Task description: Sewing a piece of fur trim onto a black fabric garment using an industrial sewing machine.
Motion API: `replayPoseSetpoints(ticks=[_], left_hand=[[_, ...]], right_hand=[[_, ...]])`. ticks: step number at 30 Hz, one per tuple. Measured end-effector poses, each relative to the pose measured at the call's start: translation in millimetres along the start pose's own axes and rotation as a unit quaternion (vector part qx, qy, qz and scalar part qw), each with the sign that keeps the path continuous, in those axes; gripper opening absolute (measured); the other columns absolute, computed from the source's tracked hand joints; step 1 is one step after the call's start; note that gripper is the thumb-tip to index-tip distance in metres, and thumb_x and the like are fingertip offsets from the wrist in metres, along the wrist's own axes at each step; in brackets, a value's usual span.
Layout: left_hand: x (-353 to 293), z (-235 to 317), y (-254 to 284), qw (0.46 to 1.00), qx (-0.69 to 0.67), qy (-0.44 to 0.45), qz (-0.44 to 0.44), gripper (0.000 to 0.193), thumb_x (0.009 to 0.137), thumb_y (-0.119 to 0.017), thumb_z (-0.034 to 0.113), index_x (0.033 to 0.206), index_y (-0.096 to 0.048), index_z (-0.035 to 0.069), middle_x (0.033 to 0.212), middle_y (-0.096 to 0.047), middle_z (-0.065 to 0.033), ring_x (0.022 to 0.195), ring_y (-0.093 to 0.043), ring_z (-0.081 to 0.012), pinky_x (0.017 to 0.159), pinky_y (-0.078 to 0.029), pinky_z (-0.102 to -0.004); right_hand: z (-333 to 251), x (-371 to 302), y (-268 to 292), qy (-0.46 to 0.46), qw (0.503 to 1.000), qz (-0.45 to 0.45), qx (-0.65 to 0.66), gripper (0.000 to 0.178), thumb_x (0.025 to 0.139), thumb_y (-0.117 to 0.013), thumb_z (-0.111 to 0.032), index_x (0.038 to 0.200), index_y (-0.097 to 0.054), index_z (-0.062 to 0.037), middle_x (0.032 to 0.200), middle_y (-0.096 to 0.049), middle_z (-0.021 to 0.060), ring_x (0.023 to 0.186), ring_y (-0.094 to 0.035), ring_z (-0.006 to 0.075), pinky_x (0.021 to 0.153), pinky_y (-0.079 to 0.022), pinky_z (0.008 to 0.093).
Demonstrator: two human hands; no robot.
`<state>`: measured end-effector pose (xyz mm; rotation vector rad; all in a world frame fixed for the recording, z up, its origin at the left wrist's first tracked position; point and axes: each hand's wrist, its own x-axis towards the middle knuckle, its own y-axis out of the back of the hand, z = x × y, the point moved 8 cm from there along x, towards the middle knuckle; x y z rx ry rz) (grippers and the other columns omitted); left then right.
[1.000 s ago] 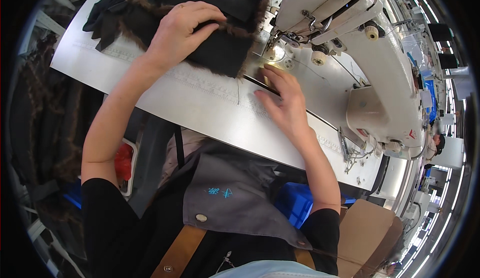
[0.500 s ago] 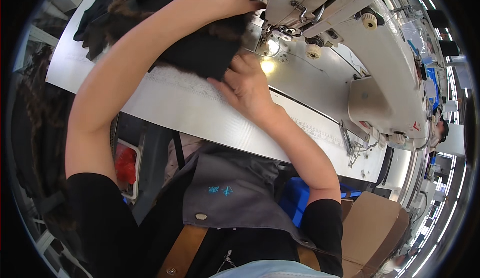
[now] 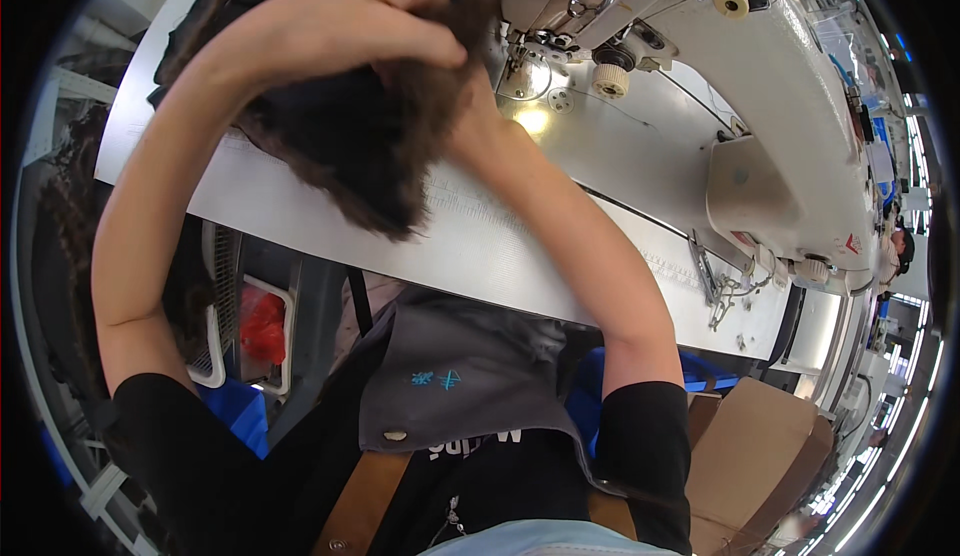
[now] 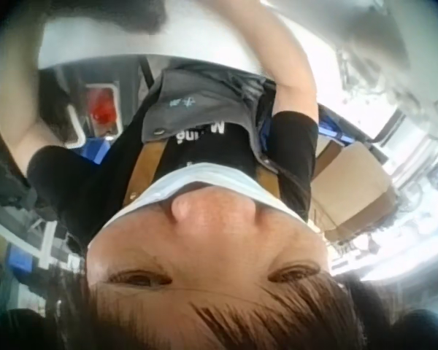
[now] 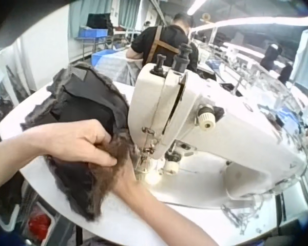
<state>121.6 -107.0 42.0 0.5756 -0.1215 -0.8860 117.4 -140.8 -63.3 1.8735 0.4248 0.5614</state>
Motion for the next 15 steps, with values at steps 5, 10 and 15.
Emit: replayPoseSetpoints(ticks=[5,10,15], left_hand=[[19,-12,-15,0.995,0.072,0.019,0.066,0.035,0.075,-0.063,0.027,0.064,-0.052,-0.005,0.054,-0.049,-0.0071,0.055,-0.055,-0.0146,0.052,-0.043,-0.0284],[48,-65,-11,0.98,0.182,0.029,0.077,0.037,0.077,-0.061,0.029,0.075,-0.06,-0.008,0.057,-0.053,-0.0102,0.061,-0.058,-0.0159,0.057,-0.044,-0.0307],[40,-67,-10,0.991,0.111,0.071,0.038,0.043,0.083,-0.057,0.037,0.084,-0.062,-0.006,0.065,-0.055,-0.0079,0.057,-0.052,-0.0143,0.059,-0.044,-0.0287]], right_hand=[[-21,-24,16,0.05,0.949,0.069,0.303,0.049,0.086,-0.045,-0.038,0.127,-0.044,-0.0117,0.122,-0.047,0.0104,0.119,-0.042,0.0272,0.104,-0.029,0.0447],[-63,-64,29,0.175,0.967,0.181,0.044,0.041,0.082,-0.056,-0.032,0.112,-0.053,-0.0056,0.107,-0.054,0.0102,0.111,-0.048,0.0285,0.101,-0.032,0.0449],[-50,-114,26,0.07,0.985,0.065,0.145,0.038,0.071,-0.065,-0.017,0.106,-0.056,-0.0035,0.113,-0.054,0.0167,0.109,-0.049,0.0318,0.094,-0.04,0.0418]])
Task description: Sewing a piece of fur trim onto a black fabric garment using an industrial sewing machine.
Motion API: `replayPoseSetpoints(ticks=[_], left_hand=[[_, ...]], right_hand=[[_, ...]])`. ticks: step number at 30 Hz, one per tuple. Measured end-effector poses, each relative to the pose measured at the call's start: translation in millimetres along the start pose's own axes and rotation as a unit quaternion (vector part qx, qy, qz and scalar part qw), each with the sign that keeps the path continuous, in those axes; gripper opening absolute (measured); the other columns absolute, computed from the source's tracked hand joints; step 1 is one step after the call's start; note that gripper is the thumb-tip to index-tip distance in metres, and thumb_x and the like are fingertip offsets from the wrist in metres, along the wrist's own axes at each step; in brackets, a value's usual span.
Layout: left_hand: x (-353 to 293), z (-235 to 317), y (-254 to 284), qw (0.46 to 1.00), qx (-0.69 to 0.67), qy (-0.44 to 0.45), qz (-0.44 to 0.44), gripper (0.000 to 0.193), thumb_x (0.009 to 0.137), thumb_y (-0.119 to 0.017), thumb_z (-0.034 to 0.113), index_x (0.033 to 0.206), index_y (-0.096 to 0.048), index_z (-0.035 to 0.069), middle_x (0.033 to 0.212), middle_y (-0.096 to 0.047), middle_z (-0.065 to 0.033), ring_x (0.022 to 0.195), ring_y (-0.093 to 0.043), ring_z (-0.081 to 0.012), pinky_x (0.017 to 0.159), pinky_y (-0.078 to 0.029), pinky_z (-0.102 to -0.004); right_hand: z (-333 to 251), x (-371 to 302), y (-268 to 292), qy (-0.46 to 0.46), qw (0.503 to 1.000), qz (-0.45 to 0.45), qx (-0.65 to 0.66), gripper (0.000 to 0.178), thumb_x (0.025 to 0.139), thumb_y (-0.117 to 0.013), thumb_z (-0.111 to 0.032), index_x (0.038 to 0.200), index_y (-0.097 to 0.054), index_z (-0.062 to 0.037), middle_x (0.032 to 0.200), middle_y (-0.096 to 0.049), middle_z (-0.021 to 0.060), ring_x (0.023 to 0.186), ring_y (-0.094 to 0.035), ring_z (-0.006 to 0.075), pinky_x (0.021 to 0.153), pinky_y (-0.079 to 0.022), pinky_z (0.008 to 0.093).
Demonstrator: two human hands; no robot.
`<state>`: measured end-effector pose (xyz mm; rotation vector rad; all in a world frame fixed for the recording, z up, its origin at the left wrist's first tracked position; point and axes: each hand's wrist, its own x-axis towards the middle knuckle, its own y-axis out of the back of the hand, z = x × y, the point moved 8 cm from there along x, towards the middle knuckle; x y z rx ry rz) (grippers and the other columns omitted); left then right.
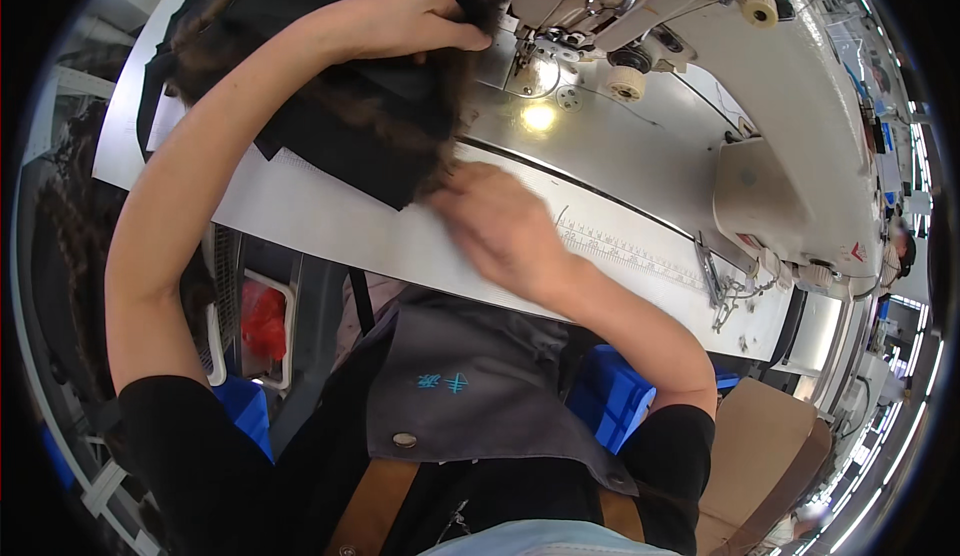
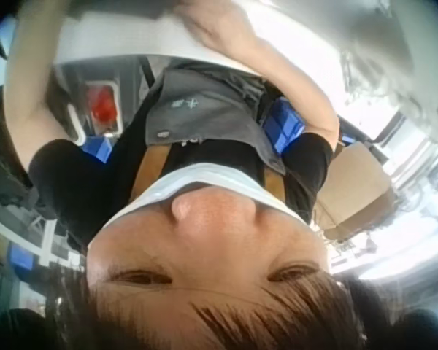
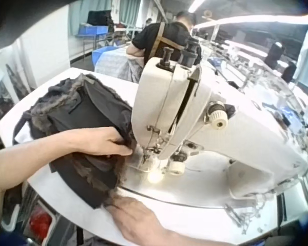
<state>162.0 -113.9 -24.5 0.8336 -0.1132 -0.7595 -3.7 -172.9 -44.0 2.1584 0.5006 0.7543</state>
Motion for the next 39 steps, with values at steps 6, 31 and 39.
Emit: replayPoseSetpoints(ticks=[6,31,39], left_hand=[[-11,-8,8,0.997,-0.076,-0.011,0.01,0.036,0.085,-0.052,0.03,0.093,-0.061,-0.004,0.073,-0.057,-0.0085,0.068,-0.057,-0.0152,0.067,-0.044,-0.0269],[73,6,3,0.964,0.193,-0.132,-0.129,0.044,0.064,-0.08,0.026,0.101,-0.067,0.005,0.093,-0.067,-0.0112,0.084,-0.062,-0.0223,0.075,-0.049,-0.0327],[78,28,-25,0.926,0.176,-0.287,-0.174,0.055,0.072,-0.074,0.026,0.118,-0.056,0.002,0.119,-0.058,-0.0147,0.111,-0.051,-0.0295,0.097,-0.037,-0.0349]], right_hand=[[-13,42,23,0.095,0.947,0.177,-0.25,0.039,0.07,-0.058,-0.007,0.108,-0.057,-0.003,0.108,-0.058,0.0141,0.103,-0.054,0.033,0.082,-0.047,0.0394],[-8,34,18,-0.029,0.957,0.09,-0.274,0.052,0.064,-0.061,-0.009,0.116,-0.059,-0.0115,0.128,-0.049,0.0196,0.11,-0.053,0.0321,0.095,-0.038,0.0494],[11,10,14,-0.04,0.977,0.033,-0.207,0.058,0.063,-0.062,-0.009,0.12,-0.056,-0.015,0.125,-0.052,0.0156,0.113,-0.052,0.0297,0.096,-0.039,0.0453]])
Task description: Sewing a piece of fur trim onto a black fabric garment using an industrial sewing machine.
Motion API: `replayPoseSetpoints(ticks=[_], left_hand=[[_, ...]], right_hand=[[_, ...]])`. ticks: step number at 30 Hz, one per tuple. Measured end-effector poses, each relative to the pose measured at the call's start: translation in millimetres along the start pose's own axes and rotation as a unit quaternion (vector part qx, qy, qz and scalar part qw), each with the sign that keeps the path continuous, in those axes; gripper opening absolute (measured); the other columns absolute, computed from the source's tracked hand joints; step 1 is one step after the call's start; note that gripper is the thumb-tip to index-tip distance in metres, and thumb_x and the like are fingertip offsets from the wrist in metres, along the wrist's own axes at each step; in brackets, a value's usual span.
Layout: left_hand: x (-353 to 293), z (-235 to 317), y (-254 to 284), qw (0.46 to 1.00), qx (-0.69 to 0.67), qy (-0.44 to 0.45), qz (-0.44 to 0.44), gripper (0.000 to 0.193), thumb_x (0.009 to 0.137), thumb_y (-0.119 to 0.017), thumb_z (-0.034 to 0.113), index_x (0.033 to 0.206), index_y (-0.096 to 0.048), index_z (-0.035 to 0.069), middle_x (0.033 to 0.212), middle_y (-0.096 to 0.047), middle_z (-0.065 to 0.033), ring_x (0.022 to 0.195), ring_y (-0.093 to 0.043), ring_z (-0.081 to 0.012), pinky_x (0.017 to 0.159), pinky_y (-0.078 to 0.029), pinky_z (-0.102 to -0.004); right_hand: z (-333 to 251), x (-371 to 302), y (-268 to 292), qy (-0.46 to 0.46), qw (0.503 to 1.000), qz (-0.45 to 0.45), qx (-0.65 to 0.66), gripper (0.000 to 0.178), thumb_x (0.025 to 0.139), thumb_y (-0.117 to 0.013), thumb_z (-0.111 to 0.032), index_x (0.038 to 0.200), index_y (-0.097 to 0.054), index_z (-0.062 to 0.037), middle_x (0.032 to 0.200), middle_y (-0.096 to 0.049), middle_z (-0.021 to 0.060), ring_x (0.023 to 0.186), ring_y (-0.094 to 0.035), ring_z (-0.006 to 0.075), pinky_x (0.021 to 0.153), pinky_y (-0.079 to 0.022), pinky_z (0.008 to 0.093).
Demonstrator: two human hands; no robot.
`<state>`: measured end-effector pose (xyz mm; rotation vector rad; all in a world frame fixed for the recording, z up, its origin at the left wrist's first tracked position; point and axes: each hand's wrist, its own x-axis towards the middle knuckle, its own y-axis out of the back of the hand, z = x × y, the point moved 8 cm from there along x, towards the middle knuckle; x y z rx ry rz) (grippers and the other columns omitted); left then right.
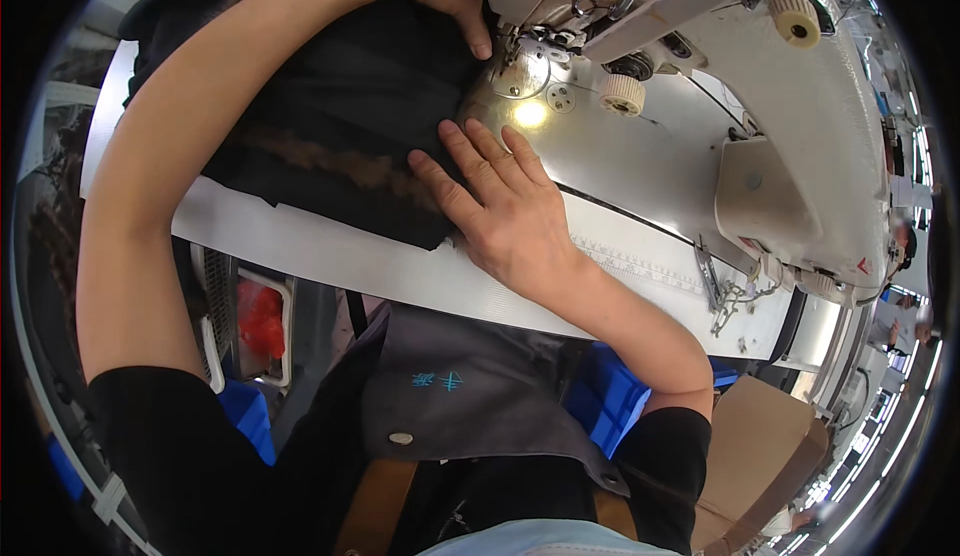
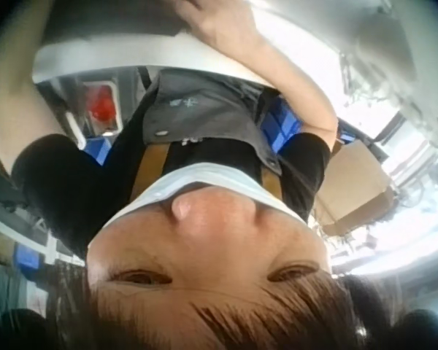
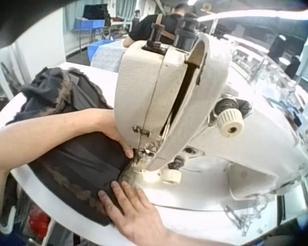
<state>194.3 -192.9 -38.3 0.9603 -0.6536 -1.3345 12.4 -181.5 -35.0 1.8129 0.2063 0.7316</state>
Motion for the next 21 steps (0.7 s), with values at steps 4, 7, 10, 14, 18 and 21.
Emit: replayPoseSetpoints(ticks=[4,7,10,14,18,21], left_hand=[[-14,21,9,0.986,0.087,-0.094,0.108,0.063,0.066,-0.079,0.033,0.116,-0.058,0.002,0.12,-0.057,-0.0147,0.111,-0.052,-0.0286,0.097,-0.037,-0.0348],[-5,-2,3,0.998,-0.016,-0.018,0.051,0.057,0.067,-0.079,0.029,0.113,-0.06,0.002,0.116,-0.06,-0.0151,0.108,-0.053,-0.0288,0.095,-0.039,-0.0347],[3,-9,-5,0.999,-0.041,0.019,0.008,0.054,0.067,-0.079,0.026,0.112,-0.061,0.001,0.114,-0.061,-0.0149,0.106,-0.054,-0.028,0.093,-0.04,-0.0344],[8,-15,-7,0.995,-0.095,0.019,-0.02,0.053,0.067,-0.079,0.024,0.111,-0.061,0.001,0.113,-0.062,-0.0132,0.104,-0.055,-0.0253,0.092,-0.04,-0.0327],[0,-29,-15,0.959,-0.239,0.147,-0.05,0.055,0.063,-0.082,0.021,0.111,-0.062,0.002,0.112,-0.063,-0.0111,0.103,-0.055,-0.0233,0.09,-0.041,-0.0318],[12,-20,-11,0.992,-0.115,0.06,0.01,0.056,0.062,-0.083,0.02,0.111,-0.062,0.003,0.111,-0.063,-0.0112,0.103,-0.054,-0.0232,0.09,-0.041,-0.0323]], right_hand=[[6,-2,5,0.008,1.0,0.001,0.004,0.055,0.063,-0.061,-0.007,0.118,-0.057,-0.0105,0.123,-0.054,0.0124,0.108,-0.054,0.0278,0.093,-0.041,0.0428],[14,7,22,0.049,0.99,0.133,0.003,0.046,0.065,-0.06,-0.006,0.11,-0.057,-0.0029,0.12,-0.056,0.0083,0.097,-0.055,0.023,0.081,-0.043,0.0349],[27,21,15,0.057,0.992,0.099,-0.054,0.042,0.067,-0.058,-0.006,0.108,-0.057,-0.0055,0.119,-0.056,0.0059,0.09,-0.055,0.0188,0.077,-0.042,0.032],[25,26,14,0.122,0.979,0.135,-0.089,0.015,0.068,-0.058,-0.012,0.083,-0.057,-0.0082,0.102,-0.06,0.0085,0.082,-0.052,0.0184,0.074,-0.041,0.0314],[19,22,12,0.114,0.981,0.134,-0.082,0.011,0.067,-0.058,-0.013,0.077,-0.055,-0.008,0.1,-0.061,0.0082,0.083,-0.052,0.018,0.075,-0.041,0.0321],[24,18,12,0.096,0.982,0.13,-0.1,0.013,0.067,-0.058,-0.013,0.078,-0.056,-0.0069,0.101,-0.062,0.0101,0.081,-0.053,0.0179,0.076,-0.04,0.0325]])
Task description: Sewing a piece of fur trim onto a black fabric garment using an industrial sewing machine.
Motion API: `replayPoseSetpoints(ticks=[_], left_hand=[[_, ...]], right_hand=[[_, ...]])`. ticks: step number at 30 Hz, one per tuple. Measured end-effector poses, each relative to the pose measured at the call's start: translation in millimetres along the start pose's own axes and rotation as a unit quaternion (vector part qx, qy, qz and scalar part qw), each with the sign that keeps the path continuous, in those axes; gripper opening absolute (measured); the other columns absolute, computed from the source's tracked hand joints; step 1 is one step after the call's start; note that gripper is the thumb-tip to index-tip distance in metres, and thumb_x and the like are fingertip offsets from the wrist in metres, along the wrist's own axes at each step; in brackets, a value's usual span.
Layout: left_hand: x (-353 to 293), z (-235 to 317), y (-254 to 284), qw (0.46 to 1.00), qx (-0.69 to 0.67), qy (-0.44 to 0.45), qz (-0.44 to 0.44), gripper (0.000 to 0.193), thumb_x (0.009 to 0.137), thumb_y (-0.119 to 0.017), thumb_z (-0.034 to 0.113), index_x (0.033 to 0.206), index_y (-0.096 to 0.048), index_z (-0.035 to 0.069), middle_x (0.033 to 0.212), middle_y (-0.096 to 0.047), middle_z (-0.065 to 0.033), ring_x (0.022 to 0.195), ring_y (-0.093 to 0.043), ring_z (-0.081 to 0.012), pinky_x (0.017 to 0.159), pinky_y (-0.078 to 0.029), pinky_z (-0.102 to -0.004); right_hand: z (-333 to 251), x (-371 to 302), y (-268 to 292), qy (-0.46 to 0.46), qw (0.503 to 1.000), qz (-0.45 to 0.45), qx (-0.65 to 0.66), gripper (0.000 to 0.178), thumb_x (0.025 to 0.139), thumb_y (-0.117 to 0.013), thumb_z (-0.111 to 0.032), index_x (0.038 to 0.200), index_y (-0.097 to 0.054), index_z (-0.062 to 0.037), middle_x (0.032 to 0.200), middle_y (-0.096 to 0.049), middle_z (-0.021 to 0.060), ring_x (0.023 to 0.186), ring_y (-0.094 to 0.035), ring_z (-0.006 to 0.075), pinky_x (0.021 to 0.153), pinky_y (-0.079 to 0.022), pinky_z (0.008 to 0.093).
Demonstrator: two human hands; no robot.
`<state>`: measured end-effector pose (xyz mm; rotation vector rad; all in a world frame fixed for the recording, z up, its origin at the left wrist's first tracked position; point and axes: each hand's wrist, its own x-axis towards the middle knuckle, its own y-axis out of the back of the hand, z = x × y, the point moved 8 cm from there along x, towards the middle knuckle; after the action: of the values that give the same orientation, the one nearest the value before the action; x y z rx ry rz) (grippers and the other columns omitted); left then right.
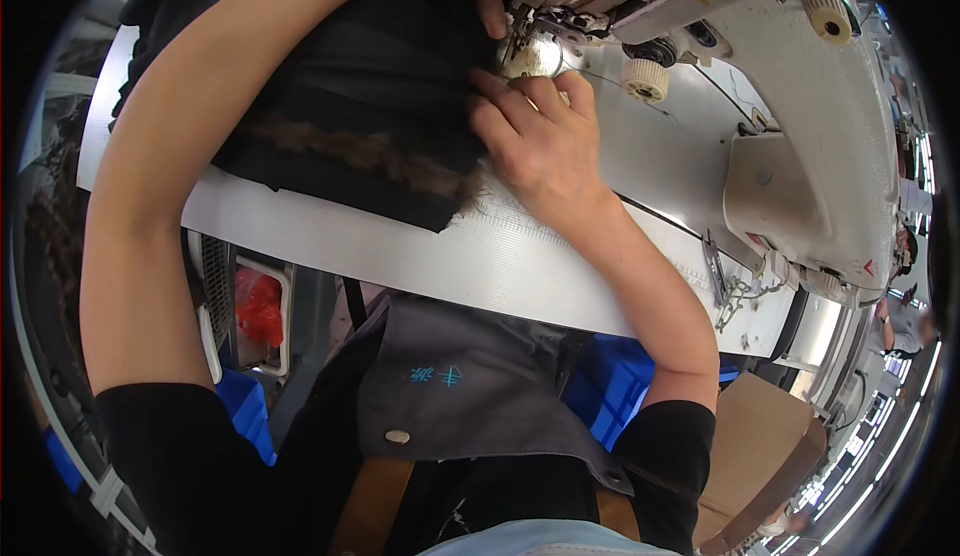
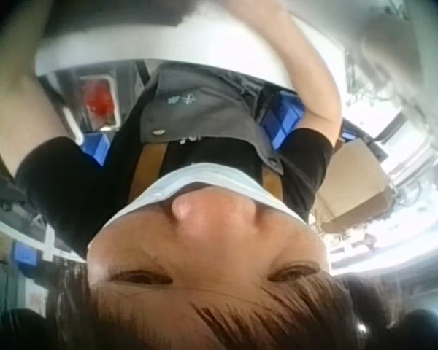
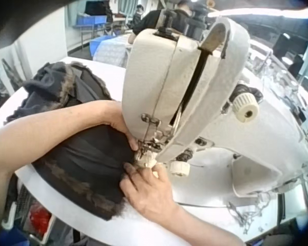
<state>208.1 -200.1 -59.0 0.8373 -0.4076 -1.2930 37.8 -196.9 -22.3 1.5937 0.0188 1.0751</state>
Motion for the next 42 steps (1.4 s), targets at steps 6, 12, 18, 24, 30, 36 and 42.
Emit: replayPoseSetpoints(ticks=[6,12,18,24,30,36,42], left_hand=[[-6,15,-1,0.993,-0.054,-0.1,0.024,0.051,0.065,-0.08,0.018,0.11,-0.061,0.003,0.11,-0.062,-0.0108,0.103,-0.054,-0.024,0.091,-0.041,-0.0329],[-5,10,1,0.987,0.068,-0.137,0.048,0.04,0.073,-0.074,0.014,0.109,-0.061,0.002,0.109,-0.062,-0.0118,0.098,-0.055,-0.0228,0.089,-0.042,-0.0326],[2,-8,13,0.974,0.022,-0.13,0.186,0.021,0.081,-0.064,0.014,0.1,-0.064,0.005,0.101,-0.063,-0.0116,0.091,-0.056,-0.0218,0.081,-0.046,-0.0366],[-12,21,28,0.959,0.199,-0.06,0.193,0.02,0.079,-0.065,0.015,0.097,-0.064,0.005,0.101,-0.064,-0.0111,0.09,-0.056,-0.0207,0.079,-0.046,-0.0354],[-44,51,41,0.891,0.407,0.047,0.195,0.02,0.078,-0.066,0.016,0.094,-0.065,0.006,0.101,-0.064,-0.0106,0.09,-0.056,-0.0193,0.077,-0.045,-0.034],[-111,91,-24,0.892,0.346,0.012,0.29,0.029,0.08,-0.064,0.02,0.106,-0.064,0.007,0.113,-0.062,-0.0053,0.111,-0.054,-0.0221,0.1,-0.033,-0.0432],[-130,106,-60,0.908,0.286,-0.011,0.306,0.029,0.08,-0.064,0.027,0.098,-0.066,0.004,0.103,-0.065,-0.0046,0.105,-0.055,-0.0188,0.1,-0.034,-0.0426]], right_hand=[[-1,-9,1,-0.037,0.999,-0.039,-0.001,0.022,0.065,-0.061,-0.005,0.086,-0.062,-0.0081,0.101,-0.067,0.0038,0.078,-0.057,0.0131,0.076,-0.038,0.0322],[2,-7,4,-0.07,0.997,-0.032,0.0,0.024,0.063,-0.061,-0.003,0.087,-0.063,-0.0084,0.101,-0.067,0.003,0.075,-0.056,0.0132,0.075,-0.037,0.0327],[19,-10,0,-0.097,0.995,-0.028,0.017,0.03,0.058,-0.059,0.001,0.086,-0.063,-0.0081,0.104,-0.066,0.0019,0.074,-0.055,0.0136,0.075,-0.036,0.0324],[31,-14,-1,-0.112,0.993,-0.022,0.021,0.035,0.055,-0.058,0.004,0.088,-0.063,-0.0086,0.103,-0.066,-0.0012,0.075,-0.055,0.0146,0.074,-0.037,0.0317],[25,-11,0,-0.106,0.993,-0.021,0.044,0.037,0.055,-0.059,0.003,0.09,-0.064,-0.0082,0.105,-0.066,-0.0017,0.077,-0.055,0.015,0.076,-0.037,0.0315],[29,-25,6,-0.097,0.995,-0.023,0.013,0.04,0.056,-0.063,-0.002,0.096,-0.063,-0.0049,0.11,-0.063,0.0044,0.087,-0.057,0.0193,0.082,-0.041,0.0342],[-18,-21,17,0.014,0.997,0.015,0.073,0.027,0.068,-0.059,-0.01,0.092,-0.057,0.0016,0.103,-0.06,0.0172,0.097,-0.057,0.0267,0.081,-0.046,0.036]])
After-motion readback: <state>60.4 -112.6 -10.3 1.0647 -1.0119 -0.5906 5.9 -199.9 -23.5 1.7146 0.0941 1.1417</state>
